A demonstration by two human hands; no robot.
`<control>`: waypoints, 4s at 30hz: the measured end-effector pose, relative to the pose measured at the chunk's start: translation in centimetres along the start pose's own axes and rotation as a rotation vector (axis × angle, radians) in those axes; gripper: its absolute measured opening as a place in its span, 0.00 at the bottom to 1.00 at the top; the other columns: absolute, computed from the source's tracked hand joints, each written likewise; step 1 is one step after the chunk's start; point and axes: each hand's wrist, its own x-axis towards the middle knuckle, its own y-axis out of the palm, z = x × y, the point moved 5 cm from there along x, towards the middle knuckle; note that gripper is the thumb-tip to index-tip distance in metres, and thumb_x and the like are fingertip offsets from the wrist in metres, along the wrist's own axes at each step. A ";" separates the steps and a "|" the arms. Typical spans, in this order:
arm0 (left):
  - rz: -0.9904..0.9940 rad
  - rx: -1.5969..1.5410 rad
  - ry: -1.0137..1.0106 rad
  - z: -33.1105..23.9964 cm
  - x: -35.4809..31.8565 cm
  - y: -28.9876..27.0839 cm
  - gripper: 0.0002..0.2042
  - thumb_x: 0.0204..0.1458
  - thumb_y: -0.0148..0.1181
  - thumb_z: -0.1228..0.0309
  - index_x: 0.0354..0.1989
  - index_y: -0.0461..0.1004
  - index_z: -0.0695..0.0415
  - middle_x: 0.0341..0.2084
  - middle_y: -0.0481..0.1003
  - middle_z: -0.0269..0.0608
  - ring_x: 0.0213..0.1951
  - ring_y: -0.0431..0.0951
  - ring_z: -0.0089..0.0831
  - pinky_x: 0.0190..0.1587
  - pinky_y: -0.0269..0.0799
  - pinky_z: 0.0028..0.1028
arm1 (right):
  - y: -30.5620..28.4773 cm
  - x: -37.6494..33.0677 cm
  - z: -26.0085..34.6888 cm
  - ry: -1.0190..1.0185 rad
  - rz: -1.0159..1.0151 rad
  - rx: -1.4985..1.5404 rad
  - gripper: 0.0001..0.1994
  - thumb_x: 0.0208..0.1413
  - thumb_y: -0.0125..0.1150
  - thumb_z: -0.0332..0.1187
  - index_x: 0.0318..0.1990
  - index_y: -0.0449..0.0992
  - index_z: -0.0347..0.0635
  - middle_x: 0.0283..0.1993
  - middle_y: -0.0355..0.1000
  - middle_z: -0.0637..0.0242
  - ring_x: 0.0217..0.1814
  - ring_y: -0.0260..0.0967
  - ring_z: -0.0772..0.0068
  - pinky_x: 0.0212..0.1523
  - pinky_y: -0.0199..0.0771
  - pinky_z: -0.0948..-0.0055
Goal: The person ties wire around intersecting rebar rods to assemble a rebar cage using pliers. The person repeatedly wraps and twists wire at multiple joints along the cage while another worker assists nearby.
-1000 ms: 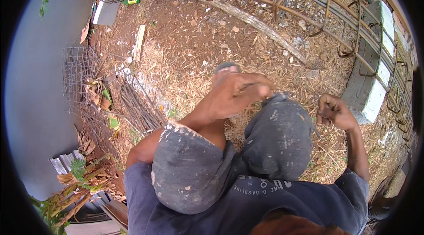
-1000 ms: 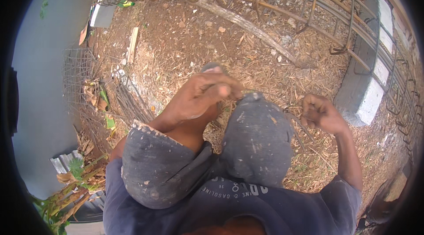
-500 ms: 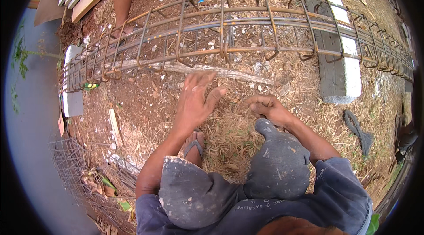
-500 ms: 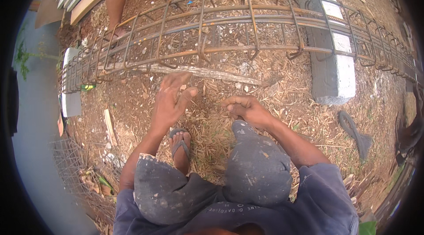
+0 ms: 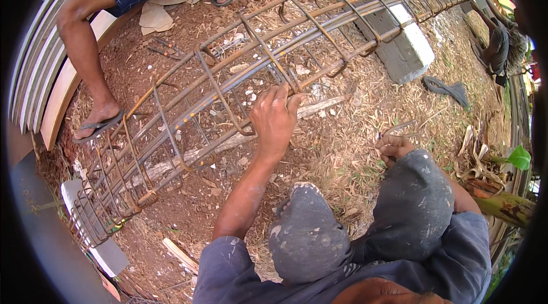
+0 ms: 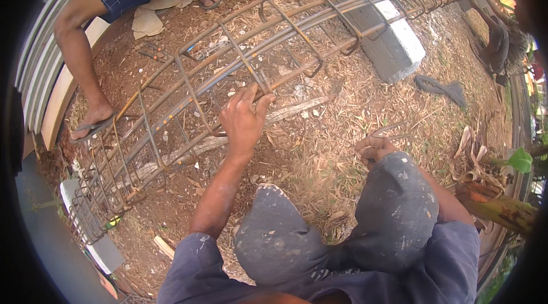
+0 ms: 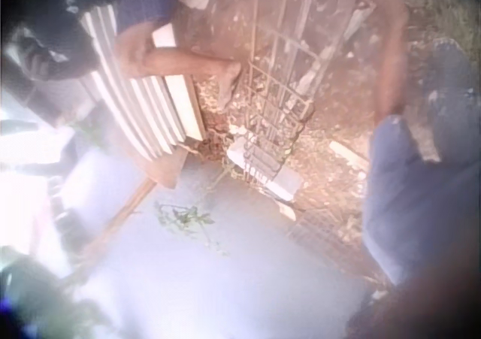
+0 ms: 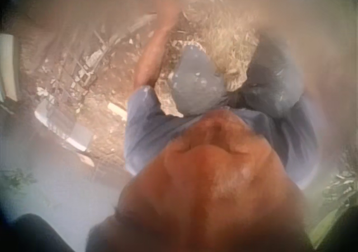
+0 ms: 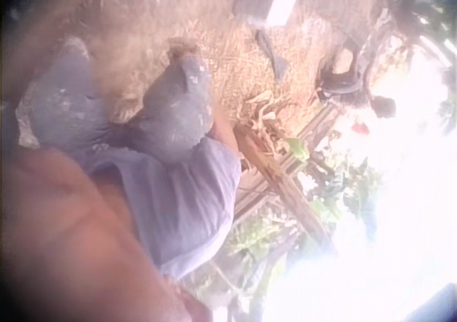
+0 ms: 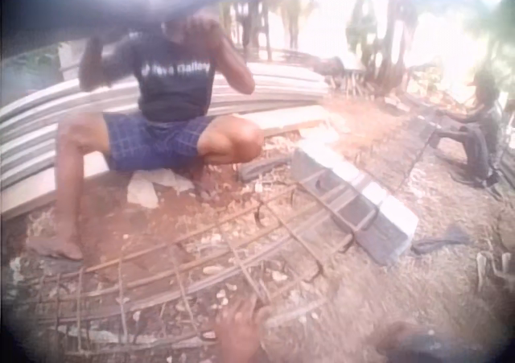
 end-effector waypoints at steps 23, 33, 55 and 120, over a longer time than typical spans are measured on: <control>0.212 -0.037 -0.052 0.0 1.9 -0.6 0.25 0.46 0.69 0.58 0.54 0.75 0.47 0.38 0.77 0.45 0.43 0.79 0.47 0.41 0.74 0.44 | 15.4 17.7 9.0 -0.546 0.288 0.564 0.17 0.60 0.51 0.21 0.57 0.69 0.34 0.49 0.72 0.61 0.43 0.71 0.72 0.41 0.75 0.71; 0.309 -0.201 -0.125 0.8 2.1 0.5 0.21 0.44 0.71 0.64 0.50 0.80 0.48 0.39 0.78 0.41 0.40 0.79 0.40 0.46 0.73 0.40 | 13.4 17.7 8.8 -0.582 0.132 0.017 0.17 0.54 0.65 0.29 0.52 0.78 0.41 0.49 0.77 0.58 0.44 0.75 0.69 0.44 0.78 0.69; 0.528 0.052 0.508 -1.1 5.1 -0.7 0.16 0.47 0.67 0.67 0.46 0.81 0.52 0.27 0.77 0.44 0.31 0.78 0.41 0.34 0.72 0.38 | 14.7 14.1 10.8 -0.562 0.345 0.266 0.30 0.41 0.76 0.51 0.43 0.79 0.32 0.30 0.73 0.61 0.26 0.62 0.73 0.26 0.61 0.73; 0.295 0.113 -0.069 -0.2 4.6 -1.3 0.06 0.46 0.65 0.71 0.29 0.83 0.60 0.30 0.79 0.48 0.33 0.80 0.41 0.39 0.74 0.39 | 14.2 14.5 9.8 -0.609 0.021 0.308 0.12 0.51 0.72 0.35 0.31 0.78 0.35 0.26 0.75 0.64 0.26 0.66 0.79 0.27 0.65 0.77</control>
